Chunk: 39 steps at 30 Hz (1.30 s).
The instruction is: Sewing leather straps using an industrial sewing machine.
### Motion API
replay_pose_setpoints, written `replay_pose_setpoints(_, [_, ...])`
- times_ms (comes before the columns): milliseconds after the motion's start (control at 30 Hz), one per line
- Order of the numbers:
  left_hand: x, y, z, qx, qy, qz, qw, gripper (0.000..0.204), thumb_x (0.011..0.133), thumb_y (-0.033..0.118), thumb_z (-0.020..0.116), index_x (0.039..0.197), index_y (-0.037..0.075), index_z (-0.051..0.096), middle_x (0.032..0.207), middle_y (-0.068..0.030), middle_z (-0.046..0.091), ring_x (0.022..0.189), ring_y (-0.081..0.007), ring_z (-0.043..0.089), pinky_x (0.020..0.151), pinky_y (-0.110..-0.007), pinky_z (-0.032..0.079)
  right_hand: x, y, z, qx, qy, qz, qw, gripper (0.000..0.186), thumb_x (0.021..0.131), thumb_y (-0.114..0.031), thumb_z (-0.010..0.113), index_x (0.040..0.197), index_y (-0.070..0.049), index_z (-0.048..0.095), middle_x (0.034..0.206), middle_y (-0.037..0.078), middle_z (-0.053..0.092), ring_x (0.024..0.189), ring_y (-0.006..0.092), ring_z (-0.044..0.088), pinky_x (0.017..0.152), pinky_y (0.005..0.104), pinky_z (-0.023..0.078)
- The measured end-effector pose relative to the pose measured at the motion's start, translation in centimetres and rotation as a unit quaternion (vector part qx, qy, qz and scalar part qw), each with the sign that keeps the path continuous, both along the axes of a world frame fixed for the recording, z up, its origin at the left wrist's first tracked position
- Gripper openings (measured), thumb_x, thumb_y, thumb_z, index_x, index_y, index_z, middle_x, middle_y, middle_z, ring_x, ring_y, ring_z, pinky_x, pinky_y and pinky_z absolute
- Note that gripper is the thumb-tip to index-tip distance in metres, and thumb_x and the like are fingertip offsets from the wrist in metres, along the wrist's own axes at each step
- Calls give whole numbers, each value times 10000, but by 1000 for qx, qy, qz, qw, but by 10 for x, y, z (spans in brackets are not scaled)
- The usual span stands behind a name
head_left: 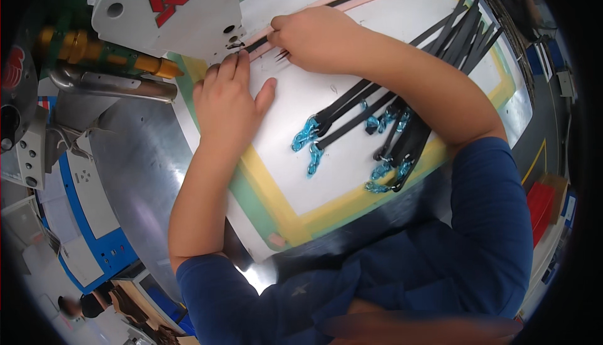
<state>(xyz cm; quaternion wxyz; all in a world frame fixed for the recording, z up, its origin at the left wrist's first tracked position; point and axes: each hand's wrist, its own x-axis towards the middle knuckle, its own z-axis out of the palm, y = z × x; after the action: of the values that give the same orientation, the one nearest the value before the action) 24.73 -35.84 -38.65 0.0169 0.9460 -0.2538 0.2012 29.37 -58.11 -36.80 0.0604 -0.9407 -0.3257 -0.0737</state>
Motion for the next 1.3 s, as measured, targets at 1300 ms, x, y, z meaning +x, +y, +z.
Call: replay_pose_setpoints(1300, [6, -5, -9, 3, -23, 13, 1000, 638, 855, 479, 752, 1310, 38, 677, 1237, -45, 676, 1091, -250, 641, 911, -474, 486, 0, -1, -2, 27, -34, 0, 999, 182, 883, -86, 675, 1027, -73, 786, 1057, 102, 698, 989, 310, 738, 844, 431, 604])
